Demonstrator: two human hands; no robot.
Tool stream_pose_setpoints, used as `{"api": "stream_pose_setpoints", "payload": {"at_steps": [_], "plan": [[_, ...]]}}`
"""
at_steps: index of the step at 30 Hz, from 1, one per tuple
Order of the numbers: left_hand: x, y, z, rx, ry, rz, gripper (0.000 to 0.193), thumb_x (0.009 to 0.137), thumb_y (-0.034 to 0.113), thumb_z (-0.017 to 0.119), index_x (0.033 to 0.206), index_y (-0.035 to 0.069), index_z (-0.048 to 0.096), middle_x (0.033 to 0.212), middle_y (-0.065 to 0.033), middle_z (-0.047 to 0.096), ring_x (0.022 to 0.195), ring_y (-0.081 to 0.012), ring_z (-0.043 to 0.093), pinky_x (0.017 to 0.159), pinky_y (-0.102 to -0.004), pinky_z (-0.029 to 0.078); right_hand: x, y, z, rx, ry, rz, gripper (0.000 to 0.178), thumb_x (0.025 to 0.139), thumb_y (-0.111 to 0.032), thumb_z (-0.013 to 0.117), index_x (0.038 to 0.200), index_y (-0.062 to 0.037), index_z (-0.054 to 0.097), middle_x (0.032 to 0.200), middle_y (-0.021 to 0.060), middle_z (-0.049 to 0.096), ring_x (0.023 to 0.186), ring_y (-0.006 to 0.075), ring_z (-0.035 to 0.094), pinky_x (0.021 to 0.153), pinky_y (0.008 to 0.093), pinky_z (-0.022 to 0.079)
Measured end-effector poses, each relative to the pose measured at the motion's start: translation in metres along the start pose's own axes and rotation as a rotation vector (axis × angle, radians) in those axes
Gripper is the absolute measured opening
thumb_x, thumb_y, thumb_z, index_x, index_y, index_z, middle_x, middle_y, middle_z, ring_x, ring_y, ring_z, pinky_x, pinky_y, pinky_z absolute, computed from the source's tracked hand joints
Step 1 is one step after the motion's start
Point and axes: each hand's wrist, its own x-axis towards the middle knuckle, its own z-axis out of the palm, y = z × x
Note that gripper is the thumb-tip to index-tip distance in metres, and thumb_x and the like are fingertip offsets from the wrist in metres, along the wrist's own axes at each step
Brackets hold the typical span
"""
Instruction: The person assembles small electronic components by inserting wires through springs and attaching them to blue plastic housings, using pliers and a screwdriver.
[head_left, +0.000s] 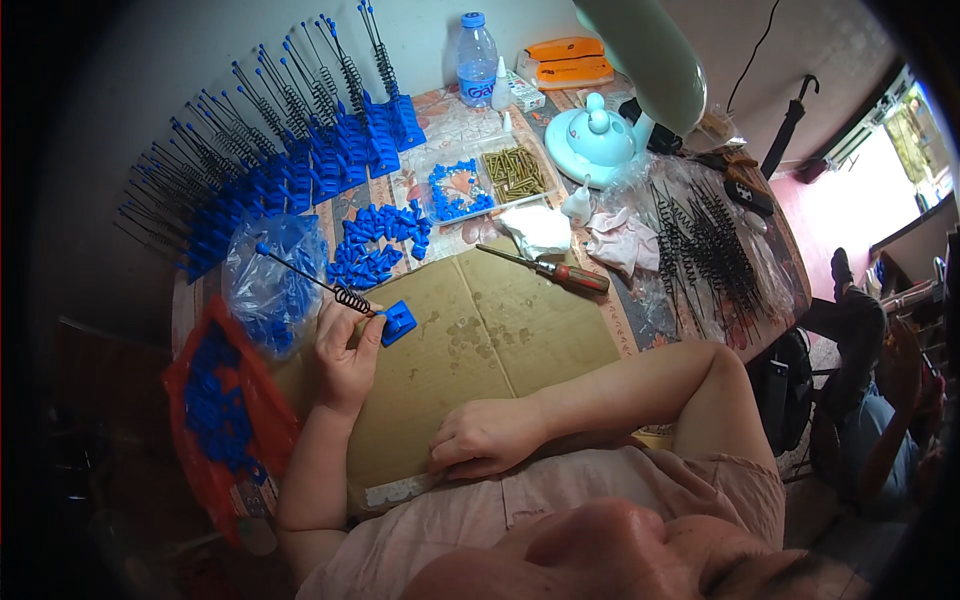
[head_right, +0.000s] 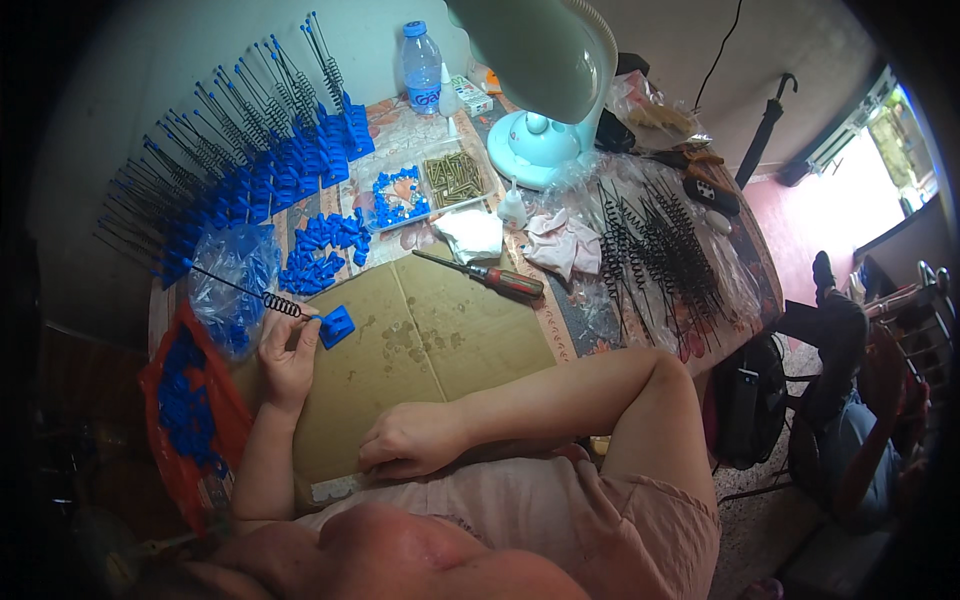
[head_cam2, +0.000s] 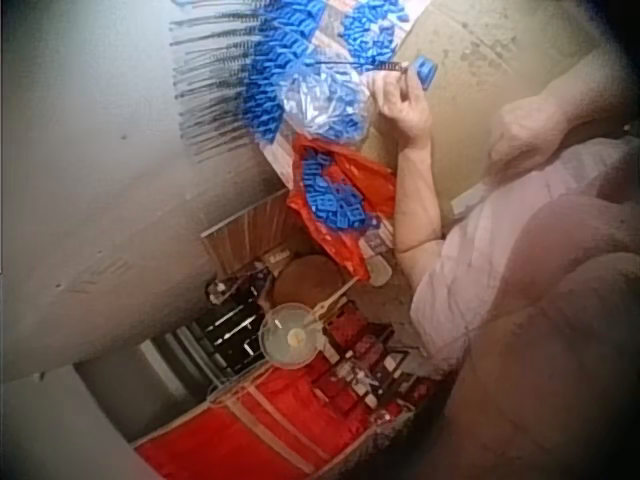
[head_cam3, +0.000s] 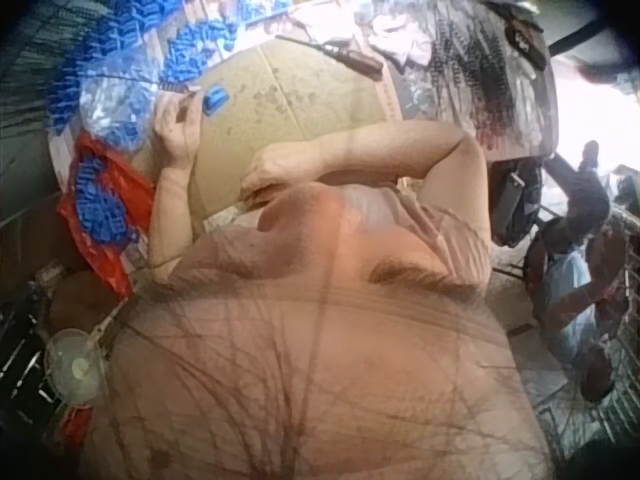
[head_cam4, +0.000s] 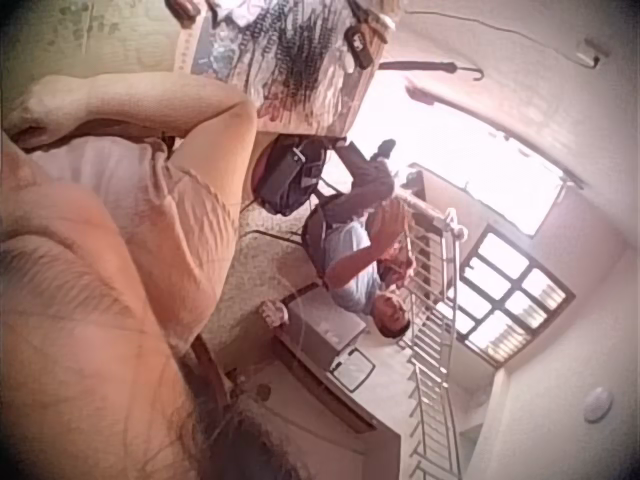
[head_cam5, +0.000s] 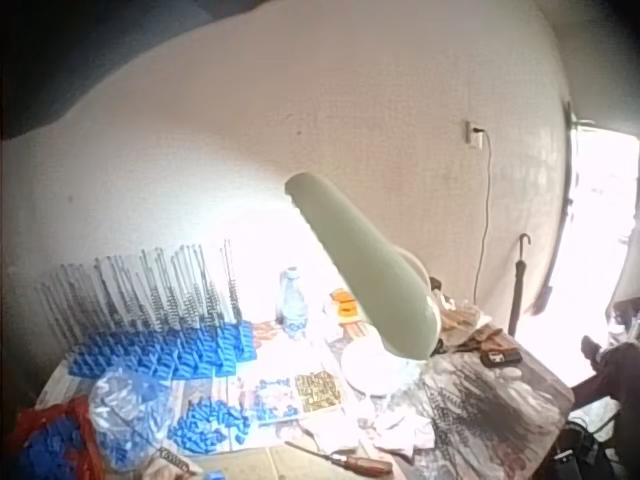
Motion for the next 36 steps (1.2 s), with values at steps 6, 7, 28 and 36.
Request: {"api": "stream_pose_setpoints", "payload": {"at_steps": [6,7,28,36], "plan": [[0.0016,0.0058,0.0029,-0.043,0.042,-0.061,0.010,0.079,0.000,0.069,0.085,0.001,0.060,0.085,-0.0106,0.062,0.083,-0.0288,0.059,0.075,-0.0359,0.046,0.0009,-0.0016,-0.0010,0.002,0.022,-0.005,0.020,0.084,-0.012,0.062,0.100,-0.0014,0.061,0.088,0.0150,0.061,0.084,0.0362,0.060,0.073,0.0454,0.047],[0.0014,0.0052,0.0030,-0.043,0.042,-0.062,0.010,0.079,0.000,0.069,0.085,0.001,0.060,0.085,-0.0106,0.062,0.083,-0.0288,0.059,0.075,-0.0359,0.046,0.0016,-0.0022,-0.0016,0.009,0.034,-0.002,0.019,0.082,-0.013,0.062,0.098,-0.0015,0.062,0.089,0.0159,0.064,0.083,0.0369,0.061,0.073,0.0455,0.048],[-0.0022,-0.0011,0.0008,-0.001,0.004,-0.022,0.007,0.086,0.002,0.065,0.092,0.000,0.063,0.093,-0.0090,0.062,0.086,-0.0207,0.060,0.078,-0.0300,0.048,0.0017,-0.0043,-0.0028,0.002,0.022,0.018,0.019,0.083,-0.014,0.062,0.098,-0.0020,0.062,0.088,0.0159,0.063,0.083,0.0372,0.061,0.073,0.0460,0.048],[0.0002,0.0034,0.0041,-0.055,0.053,-0.060,0.010,0.079,0.001,0.069,0.084,0.002,0.060,0.084,-0.0099,0.061,0.082,-0.0290,0.058,0.074,-0.0362,0.045,0.0018,-0.0051,-0.0035,-0.002,0.014,0.020,0.020,0.083,-0.014,0.062,0.099,-0.0018,0.062,0.089,0.0160,0.064,0.083,0.0374,0.061,0.073,0.0463,0.048]]}}
